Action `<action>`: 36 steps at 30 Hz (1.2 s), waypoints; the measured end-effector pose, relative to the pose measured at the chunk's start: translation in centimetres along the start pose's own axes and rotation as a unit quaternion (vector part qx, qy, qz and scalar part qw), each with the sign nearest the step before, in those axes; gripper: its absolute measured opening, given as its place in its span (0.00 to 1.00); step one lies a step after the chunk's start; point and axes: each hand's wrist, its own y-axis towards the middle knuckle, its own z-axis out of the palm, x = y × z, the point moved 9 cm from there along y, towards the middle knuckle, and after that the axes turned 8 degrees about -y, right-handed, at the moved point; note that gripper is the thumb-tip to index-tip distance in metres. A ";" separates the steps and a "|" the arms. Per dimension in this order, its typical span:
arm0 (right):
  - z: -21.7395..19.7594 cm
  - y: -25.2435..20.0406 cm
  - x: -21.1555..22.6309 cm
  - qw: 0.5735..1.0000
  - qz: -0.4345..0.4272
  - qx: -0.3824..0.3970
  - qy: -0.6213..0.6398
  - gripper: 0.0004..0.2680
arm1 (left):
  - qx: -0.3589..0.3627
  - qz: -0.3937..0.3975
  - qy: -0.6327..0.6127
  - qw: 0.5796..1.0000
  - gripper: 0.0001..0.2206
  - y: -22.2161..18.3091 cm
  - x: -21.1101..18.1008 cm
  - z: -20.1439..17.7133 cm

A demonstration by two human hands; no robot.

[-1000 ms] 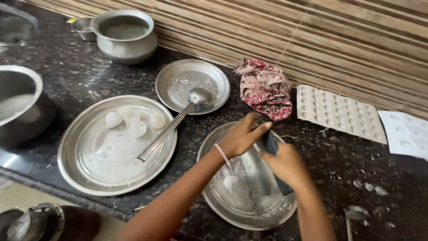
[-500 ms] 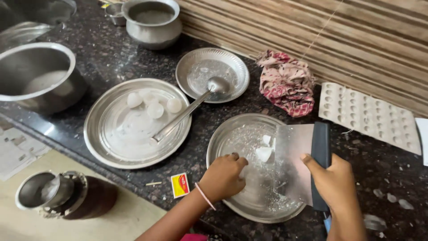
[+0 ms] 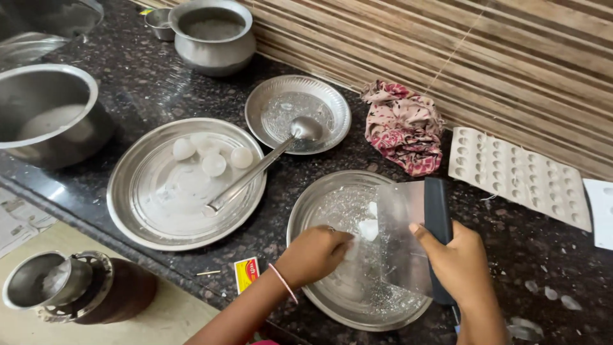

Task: Crushing ice cubes in a bowl using a metal scraper tool.

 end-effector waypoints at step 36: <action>5.5 -0.8 6.9 0.977 -0.011 0.090 -0.192 0.14 | -0.120 0.018 0.146 0.982 0.05 -0.6 0.3 -1.9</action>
